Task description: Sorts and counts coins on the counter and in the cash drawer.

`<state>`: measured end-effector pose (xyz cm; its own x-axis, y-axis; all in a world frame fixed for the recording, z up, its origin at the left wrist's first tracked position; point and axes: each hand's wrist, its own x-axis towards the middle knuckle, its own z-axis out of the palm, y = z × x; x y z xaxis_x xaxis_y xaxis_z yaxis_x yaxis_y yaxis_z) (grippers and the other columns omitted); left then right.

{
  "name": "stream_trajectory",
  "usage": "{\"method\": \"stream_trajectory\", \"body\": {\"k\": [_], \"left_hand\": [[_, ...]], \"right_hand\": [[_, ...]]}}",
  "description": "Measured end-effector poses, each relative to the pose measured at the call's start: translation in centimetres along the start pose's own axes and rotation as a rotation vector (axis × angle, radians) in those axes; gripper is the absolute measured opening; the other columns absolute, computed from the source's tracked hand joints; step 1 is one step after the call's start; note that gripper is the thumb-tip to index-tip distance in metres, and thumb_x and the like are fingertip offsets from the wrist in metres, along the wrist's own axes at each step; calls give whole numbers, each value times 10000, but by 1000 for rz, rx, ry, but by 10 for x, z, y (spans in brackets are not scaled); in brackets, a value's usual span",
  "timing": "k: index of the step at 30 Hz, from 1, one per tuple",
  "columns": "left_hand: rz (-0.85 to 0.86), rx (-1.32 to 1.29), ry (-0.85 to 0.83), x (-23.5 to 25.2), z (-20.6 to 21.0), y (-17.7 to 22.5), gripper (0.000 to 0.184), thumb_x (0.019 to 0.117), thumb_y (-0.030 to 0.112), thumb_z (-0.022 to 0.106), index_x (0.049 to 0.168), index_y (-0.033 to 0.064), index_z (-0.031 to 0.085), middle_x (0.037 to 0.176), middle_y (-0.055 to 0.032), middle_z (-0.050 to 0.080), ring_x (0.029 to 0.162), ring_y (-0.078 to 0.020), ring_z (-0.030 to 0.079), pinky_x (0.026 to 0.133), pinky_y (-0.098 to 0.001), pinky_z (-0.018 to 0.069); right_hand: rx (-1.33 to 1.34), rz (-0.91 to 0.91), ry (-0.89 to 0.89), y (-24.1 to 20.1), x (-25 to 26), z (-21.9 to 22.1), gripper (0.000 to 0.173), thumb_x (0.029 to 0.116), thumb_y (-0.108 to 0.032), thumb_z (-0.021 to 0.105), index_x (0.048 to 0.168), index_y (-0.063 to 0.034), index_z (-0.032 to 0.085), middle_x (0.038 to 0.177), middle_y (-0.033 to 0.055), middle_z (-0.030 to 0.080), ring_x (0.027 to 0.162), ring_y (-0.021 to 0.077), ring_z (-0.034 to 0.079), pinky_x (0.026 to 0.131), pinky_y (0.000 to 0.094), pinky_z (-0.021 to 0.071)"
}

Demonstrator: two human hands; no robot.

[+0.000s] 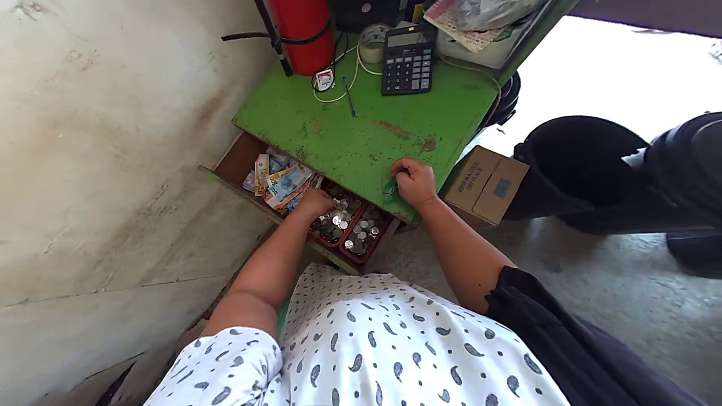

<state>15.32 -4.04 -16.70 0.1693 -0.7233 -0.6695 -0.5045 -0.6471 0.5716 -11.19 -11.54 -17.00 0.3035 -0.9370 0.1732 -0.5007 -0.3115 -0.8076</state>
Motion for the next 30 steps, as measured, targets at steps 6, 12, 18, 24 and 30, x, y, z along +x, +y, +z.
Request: {"method": "stream_trajectory", "body": {"k": [6,12,18,24,30], "left_hand": [[21,-7,-21,30,5,5,359,1004,183,617,1299,-23,608,1255,-238,644,1088,-330,677,937,-517,565],[66,364,-53,11,-37,2,292,1016,229,609,1185,9,701,1091,-204,712,978,-318,704,915,-533,559],[396,927,-303,-6,-7,-11,192,963,202,680,1013,39,767,1059,-196,721,1078,-395,666,951,-639,502],[526,1295,-544,-12,70,-9,149,992,116,627,1082,46,722,1125,-202,690,1083,-427,661,839,-658,539],[595,1388,-611,-5,75,-8,179,1032,109,556,1099,46,710,1194,-191,664,1092,-412,660,849,-640,550]], "right_hand": [[11,-6,16,-1,-4,-2,288,934,-46,454,1029,-11,724,987,149,733,933,245,698,840,468,550],[-4,-26,29,-2,-6,-2,296,925,-43,441,1032,6,713,986,157,727,937,244,689,847,453,543],[-50,5,2,-4,-4,1,293,912,-51,453,1024,-11,722,978,149,732,932,246,695,838,459,542],[-60,17,-5,-2,-1,1,291,912,-60,454,1018,-27,723,991,136,732,933,232,697,834,451,549],[-43,24,-16,-2,-1,0,290,910,-78,459,1030,-37,720,983,124,732,920,235,698,816,462,552]]}}
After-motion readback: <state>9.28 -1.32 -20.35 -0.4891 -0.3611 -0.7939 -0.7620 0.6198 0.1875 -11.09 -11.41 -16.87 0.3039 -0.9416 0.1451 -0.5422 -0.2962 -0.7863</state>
